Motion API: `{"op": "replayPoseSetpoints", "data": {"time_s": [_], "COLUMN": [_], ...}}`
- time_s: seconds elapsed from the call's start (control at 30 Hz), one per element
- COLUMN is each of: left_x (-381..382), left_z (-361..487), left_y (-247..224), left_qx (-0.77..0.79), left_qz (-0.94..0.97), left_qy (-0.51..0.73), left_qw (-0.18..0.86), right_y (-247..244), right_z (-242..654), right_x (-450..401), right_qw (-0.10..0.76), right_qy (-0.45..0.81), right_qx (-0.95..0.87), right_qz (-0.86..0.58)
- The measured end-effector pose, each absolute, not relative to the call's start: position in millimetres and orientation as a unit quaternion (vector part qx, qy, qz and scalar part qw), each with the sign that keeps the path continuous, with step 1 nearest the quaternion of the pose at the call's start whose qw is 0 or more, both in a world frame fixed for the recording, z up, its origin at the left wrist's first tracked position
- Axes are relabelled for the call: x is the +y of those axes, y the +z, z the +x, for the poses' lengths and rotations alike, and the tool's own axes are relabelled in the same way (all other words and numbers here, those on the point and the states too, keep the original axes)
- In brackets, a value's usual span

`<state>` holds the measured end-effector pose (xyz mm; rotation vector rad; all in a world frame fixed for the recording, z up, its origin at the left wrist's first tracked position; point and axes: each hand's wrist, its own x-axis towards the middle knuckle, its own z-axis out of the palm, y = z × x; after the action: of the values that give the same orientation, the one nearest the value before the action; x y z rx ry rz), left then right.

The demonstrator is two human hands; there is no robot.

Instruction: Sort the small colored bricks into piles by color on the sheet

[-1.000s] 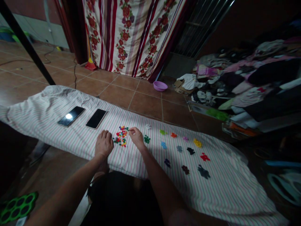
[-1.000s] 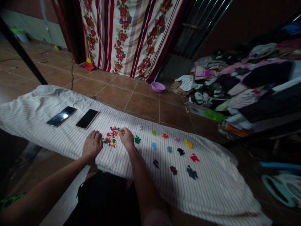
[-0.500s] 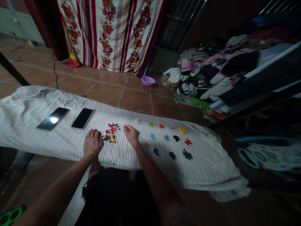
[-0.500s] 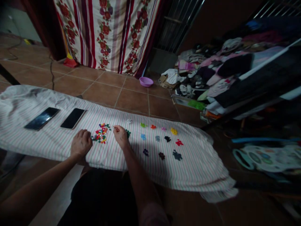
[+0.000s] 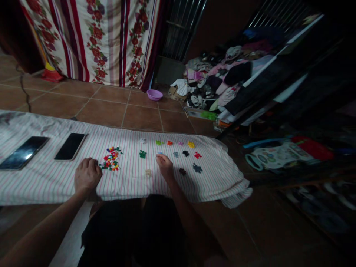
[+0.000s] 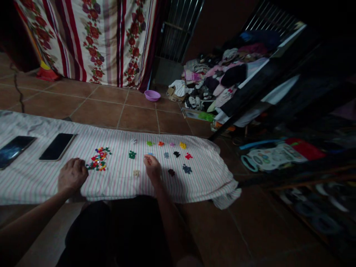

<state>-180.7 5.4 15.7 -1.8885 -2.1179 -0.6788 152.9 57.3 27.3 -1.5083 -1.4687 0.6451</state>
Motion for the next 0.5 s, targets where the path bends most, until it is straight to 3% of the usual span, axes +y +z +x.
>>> {"op": "replayPoseSetpoints", "data": {"time_s": [0.2, 0.5], "left_x": [3, 2], "left_z": [-178, -181], "left_y": [20, 17], "left_qx": [-0.709, -0.694], "left_qz": [-0.652, -0.667], "left_qy": [-0.244, -0.235], "left_qw": [0.112, 0.136], "right_y": [31, 0], "right_z": [244, 353], "right_x": [30, 0], "right_qw": [0.466, 0.379], "right_qy": [0.176, 0.055], "right_qx": [-0.531, -0.509], "right_qz": [-0.686, -0.771]}}
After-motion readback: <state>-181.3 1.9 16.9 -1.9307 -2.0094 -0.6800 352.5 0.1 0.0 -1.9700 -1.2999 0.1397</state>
